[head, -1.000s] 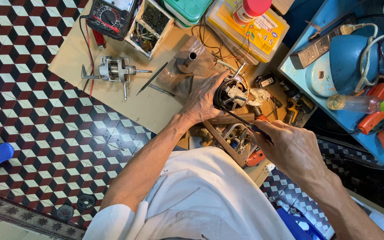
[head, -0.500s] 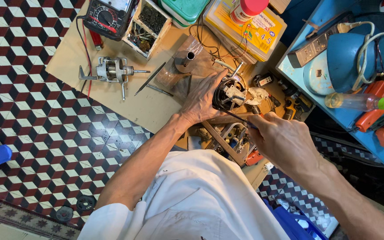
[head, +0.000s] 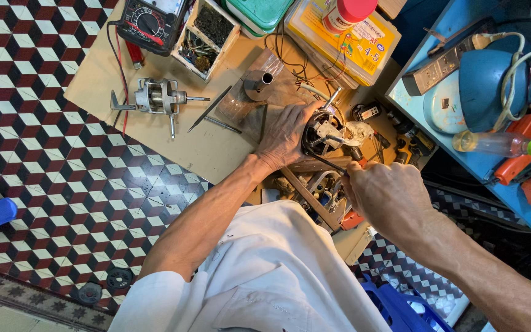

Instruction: The person disassembles a small electrical motor, removes the rotor, and uses a cordless drill to tighten screws on the motor housing. They then use a screwdriver to adjust internal components and reassemble the motor parts on a cluttered workbench.

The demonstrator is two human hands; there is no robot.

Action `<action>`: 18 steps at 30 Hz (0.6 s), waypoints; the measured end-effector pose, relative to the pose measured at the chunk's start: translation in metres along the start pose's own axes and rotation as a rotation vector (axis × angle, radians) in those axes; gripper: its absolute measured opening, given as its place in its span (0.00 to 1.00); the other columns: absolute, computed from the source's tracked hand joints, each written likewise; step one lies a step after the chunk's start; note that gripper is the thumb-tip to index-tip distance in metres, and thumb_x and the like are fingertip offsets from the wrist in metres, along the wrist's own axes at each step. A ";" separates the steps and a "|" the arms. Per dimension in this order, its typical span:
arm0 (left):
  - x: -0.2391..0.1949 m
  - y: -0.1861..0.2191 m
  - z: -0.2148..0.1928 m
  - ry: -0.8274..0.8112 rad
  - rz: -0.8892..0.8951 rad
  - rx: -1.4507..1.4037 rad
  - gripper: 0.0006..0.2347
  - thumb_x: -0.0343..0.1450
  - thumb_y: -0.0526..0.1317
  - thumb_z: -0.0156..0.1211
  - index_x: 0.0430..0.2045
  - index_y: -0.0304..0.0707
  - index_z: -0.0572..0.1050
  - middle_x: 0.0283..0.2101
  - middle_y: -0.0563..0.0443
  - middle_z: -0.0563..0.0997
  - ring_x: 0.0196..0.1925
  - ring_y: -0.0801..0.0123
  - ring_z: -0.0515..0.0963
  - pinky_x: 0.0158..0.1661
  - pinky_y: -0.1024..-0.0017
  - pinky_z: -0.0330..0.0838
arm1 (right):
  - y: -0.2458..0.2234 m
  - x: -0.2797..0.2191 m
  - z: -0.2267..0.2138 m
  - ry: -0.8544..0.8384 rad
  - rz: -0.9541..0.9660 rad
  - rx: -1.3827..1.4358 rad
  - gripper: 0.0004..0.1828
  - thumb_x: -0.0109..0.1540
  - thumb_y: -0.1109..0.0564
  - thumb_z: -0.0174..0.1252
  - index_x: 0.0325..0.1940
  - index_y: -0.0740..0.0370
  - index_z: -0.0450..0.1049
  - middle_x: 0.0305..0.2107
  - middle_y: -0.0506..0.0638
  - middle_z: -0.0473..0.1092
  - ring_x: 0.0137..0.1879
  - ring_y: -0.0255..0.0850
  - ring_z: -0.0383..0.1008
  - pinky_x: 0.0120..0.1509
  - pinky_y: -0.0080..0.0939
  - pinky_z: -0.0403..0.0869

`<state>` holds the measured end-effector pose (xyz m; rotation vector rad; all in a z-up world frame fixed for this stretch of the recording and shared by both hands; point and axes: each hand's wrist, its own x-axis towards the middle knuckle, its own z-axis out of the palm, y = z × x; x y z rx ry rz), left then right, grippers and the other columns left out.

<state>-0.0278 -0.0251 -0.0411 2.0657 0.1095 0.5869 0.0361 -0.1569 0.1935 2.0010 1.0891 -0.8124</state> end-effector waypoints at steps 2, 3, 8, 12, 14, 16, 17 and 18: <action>0.000 0.001 -0.001 -0.005 -0.007 -0.034 0.45 0.56 0.26 0.71 0.69 0.50 0.55 0.58 0.43 0.70 0.62 0.49 0.69 0.64 0.59 0.66 | 0.000 0.000 0.008 0.020 -0.049 -0.037 0.21 0.73 0.44 0.42 0.57 0.61 0.71 0.21 0.48 0.74 0.19 0.34 0.72 0.18 0.36 0.71; 0.001 0.002 -0.002 -0.021 -0.014 -0.025 0.46 0.54 0.25 0.69 0.69 0.50 0.54 0.58 0.43 0.70 0.62 0.49 0.69 0.65 0.59 0.66 | 0.000 -0.001 0.012 0.094 -0.098 -0.130 0.20 0.69 0.50 0.45 0.61 0.63 0.68 0.25 0.49 0.73 0.19 0.33 0.71 0.16 0.34 0.70; 0.002 0.004 -0.006 -0.046 -0.024 -0.016 0.48 0.52 0.24 0.69 0.69 0.51 0.54 0.58 0.44 0.70 0.63 0.49 0.69 0.66 0.58 0.66 | 0.001 -0.001 0.021 0.250 -0.226 -0.311 0.24 0.64 0.63 0.52 0.62 0.77 0.62 0.29 0.52 0.72 0.20 0.31 0.72 0.16 0.32 0.70; 0.003 0.007 -0.008 -0.041 -0.026 -0.055 0.45 0.55 0.27 0.70 0.69 0.50 0.54 0.58 0.44 0.70 0.62 0.49 0.69 0.65 0.58 0.66 | 0.001 -0.003 0.018 0.314 -0.241 -0.324 0.25 0.61 0.64 0.55 0.61 0.75 0.64 0.33 0.55 0.72 0.25 0.33 0.74 0.17 0.32 0.73; 0.006 0.007 -0.008 -0.023 -0.007 -0.072 0.43 0.57 0.31 0.73 0.68 0.48 0.54 0.57 0.43 0.69 0.61 0.48 0.68 0.64 0.56 0.64 | 0.000 -0.002 0.016 0.297 -0.224 -0.267 0.15 0.64 0.62 0.54 0.52 0.75 0.67 0.27 0.53 0.72 0.30 0.35 0.76 0.21 0.33 0.75; 0.005 0.007 -0.011 -0.048 -0.041 -0.042 0.42 0.58 0.29 0.69 0.69 0.49 0.56 0.57 0.44 0.71 0.62 0.50 0.69 0.65 0.58 0.66 | -0.001 -0.002 0.014 0.355 -0.247 -0.257 0.16 0.61 0.61 0.57 0.50 0.73 0.68 0.28 0.53 0.72 0.32 0.38 0.77 0.26 0.36 0.77; 0.005 0.008 -0.011 -0.060 -0.056 -0.029 0.41 0.58 0.28 0.66 0.70 0.49 0.57 0.58 0.45 0.71 0.62 0.51 0.70 0.65 0.59 0.67 | -0.001 -0.003 0.013 0.383 -0.256 -0.253 0.17 0.59 0.60 0.58 0.49 0.72 0.68 0.28 0.53 0.72 0.33 0.39 0.77 0.29 0.37 0.78; 0.004 0.008 -0.012 -0.054 -0.049 -0.022 0.41 0.59 0.29 0.67 0.70 0.49 0.57 0.58 0.44 0.71 0.63 0.50 0.70 0.66 0.59 0.67 | -0.001 -0.003 0.013 0.385 -0.246 -0.220 0.17 0.58 0.59 0.58 0.49 0.71 0.69 0.29 0.53 0.73 0.35 0.39 0.77 0.29 0.38 0.78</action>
